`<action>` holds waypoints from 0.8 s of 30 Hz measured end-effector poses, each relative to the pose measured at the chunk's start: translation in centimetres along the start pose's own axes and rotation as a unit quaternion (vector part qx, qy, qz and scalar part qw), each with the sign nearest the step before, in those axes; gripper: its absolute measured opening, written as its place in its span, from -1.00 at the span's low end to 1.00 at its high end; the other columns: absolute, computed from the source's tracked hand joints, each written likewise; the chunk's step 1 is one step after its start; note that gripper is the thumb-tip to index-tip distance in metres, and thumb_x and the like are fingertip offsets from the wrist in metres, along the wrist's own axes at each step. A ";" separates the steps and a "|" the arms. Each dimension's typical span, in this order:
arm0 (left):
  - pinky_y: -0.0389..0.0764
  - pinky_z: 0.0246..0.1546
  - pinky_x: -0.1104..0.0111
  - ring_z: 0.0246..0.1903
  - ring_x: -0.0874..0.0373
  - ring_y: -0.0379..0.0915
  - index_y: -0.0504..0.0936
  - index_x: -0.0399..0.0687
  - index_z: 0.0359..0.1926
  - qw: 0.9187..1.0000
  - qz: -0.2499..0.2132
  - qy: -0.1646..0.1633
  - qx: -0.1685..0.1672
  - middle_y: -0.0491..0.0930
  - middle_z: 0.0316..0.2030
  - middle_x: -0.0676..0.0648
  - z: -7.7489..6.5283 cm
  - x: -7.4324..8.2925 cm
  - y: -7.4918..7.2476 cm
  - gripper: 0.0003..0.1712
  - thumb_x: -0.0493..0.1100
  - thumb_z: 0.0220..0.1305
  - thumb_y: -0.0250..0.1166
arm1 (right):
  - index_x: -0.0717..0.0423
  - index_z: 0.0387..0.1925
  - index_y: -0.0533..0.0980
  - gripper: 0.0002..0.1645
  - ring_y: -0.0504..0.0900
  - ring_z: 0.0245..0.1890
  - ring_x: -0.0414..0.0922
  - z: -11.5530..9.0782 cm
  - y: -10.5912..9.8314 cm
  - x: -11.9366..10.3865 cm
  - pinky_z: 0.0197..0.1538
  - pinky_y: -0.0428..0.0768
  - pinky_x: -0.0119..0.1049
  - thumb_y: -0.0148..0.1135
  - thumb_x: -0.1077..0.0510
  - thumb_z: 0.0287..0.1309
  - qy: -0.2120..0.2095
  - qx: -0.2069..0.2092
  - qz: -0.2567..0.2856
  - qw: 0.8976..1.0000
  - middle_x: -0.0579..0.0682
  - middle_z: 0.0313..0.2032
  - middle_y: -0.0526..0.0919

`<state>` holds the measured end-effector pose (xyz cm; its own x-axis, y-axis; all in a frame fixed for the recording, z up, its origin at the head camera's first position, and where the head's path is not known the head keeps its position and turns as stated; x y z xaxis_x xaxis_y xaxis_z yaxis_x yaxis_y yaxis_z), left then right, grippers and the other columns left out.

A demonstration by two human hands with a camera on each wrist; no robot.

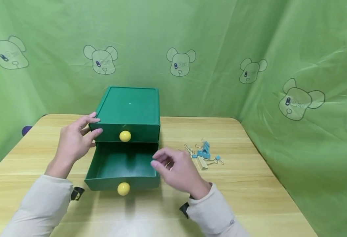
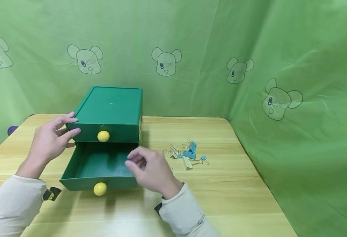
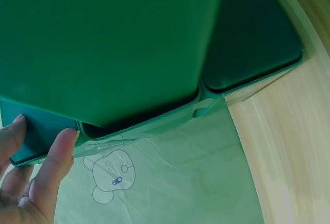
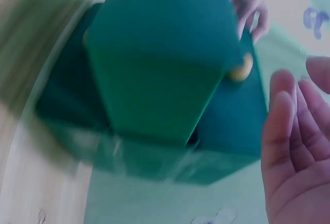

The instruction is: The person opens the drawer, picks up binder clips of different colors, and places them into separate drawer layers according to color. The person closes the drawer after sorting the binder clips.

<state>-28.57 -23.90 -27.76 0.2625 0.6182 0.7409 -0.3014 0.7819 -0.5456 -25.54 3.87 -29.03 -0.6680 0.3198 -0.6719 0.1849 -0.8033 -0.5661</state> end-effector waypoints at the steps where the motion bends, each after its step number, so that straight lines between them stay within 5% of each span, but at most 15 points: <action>1: 0.65 -0.50 0.38 0.11 -0.36 0.38 0.54 -0.29 0.11 1.000 0.000 0.001 0.000 0.32 0.34 -0.17 0.0 0.0 0.0 -0.60 -0.34 0.25 0.32 | 0.19 -0.30 0.59 -0.94 0.58 -0.48 -0.26 0.1 -0.4 0.6 -0.40 0.62 -0.38 0.30 0.29 0.16 0.009 0.014 -0.008 1.000 -0.08 -0.45 0.66; 10: 0.62 -0.53 0.49 0.10 -0.37 0.38 0.54 -0.31 0.10 1.000 0.002 0.010 0.008 0.33 0.33 -0.17 -0.1 0.1 0.1 -0.61 -0.35 0.25 0.32 | 0.16 -0.24 0.60 -0.88 0.61 -0.43 -0.18 0.0 -3.8 7.6 -0.30 0.62 -0.27 0.30 0.21 0.20 0.149 0.066 -0.088 0.983 -0.08 -0.44 0.67; 17: 0.62 -0.53 0.47 0.10 -0.37 0.37 0.54 -0.29 0.11 1.000 0.007 0.010 0.011 0.33 0.33 -0.16 -0.1 0.0 0.0 -0.61 -0.34 0.25 0.32 | 0.19 -0.13 0.58 -0.78 0.63 -0.36 -0.08 -1.0 -5.8 13.0 -0.27 0.65 -0.24 0.29 0.18 0.21 0.270 0.095 -0.102 0.953 0.03 -0.35 0.68; 24: 0.63 -0.53 0.46 0.10 -0.36 0.38 0.54 -0.28 0.11 1.000 0.004 0.012 0.011 0.34 0.33 -0.14 -0.1 -0.1 0.2 -0.60 -0.33 0.25 0.32 | 0.26 -0.06 0.54 -0.75 0.62 -0.24 0.01 -2.9 -8.0 17.7 -0.09 0.61 -0.12 0.17 0.22 0.26 0.300 0.109 -0.173 0.932 0.12 -0.27 0.65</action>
<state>-28.51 -23.79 -27.95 0.2812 0.6264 0.7270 -0.3245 0.7750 -0.5422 -36.75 17.42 -37.72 -0.1248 0.7488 -0.6510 -0.1617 -0.6627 -0.7312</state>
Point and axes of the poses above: each hand's wrist, its own z-axis towards the middle knuckle, its own y-axis out of the palm, x = y × z, the point moved 5 cm from there along z, towards the middle knuckle
